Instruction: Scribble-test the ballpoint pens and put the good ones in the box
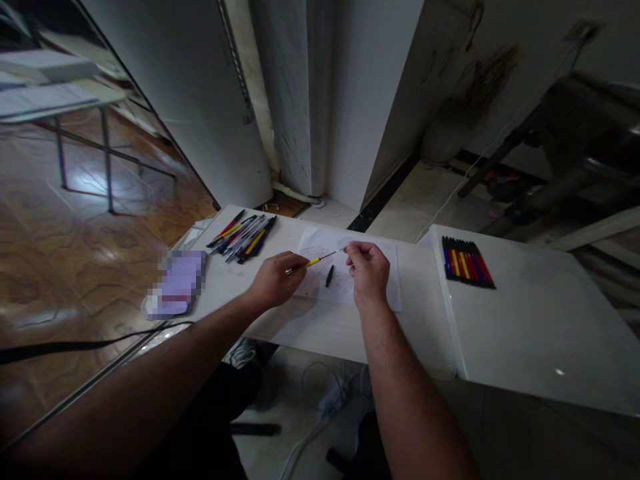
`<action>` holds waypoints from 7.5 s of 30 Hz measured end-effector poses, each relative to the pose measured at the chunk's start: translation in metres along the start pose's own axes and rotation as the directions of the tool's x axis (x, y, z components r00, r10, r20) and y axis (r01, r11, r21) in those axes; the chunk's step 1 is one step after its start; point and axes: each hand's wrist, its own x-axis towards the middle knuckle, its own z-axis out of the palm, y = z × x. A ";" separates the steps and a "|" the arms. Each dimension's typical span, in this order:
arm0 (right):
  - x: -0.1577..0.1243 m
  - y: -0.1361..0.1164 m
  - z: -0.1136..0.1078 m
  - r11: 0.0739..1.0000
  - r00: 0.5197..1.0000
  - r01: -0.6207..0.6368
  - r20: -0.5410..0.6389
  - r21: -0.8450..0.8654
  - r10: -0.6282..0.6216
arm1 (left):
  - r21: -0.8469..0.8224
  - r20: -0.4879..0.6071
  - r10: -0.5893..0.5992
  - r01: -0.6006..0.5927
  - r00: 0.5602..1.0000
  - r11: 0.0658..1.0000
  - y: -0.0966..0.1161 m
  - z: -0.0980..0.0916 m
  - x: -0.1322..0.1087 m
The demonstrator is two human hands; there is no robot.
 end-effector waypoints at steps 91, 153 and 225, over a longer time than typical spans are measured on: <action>-0.020 0.025 0.002 0.178 0.937 0.331 0.346 -0.927 0.058 | -0.067 -0.046 -0.188 0.185 0.981 0.980 0.000 0.000 0.001; 0.007 0.001 -0.006 0.999 0.999 -0.041 -0.029 0.023 0.041 | 0.029 -0.015 -0.013 0.013 1.000 0.999 -0.003 0.002 0.000; -0.001 0.004 -0.003 0.985 0.975 -0.070 0.198 -0.158 0.101 | 0.007 -0.030 0.010 -0.009 1.000 1.000 -0.001 0.001 -0.001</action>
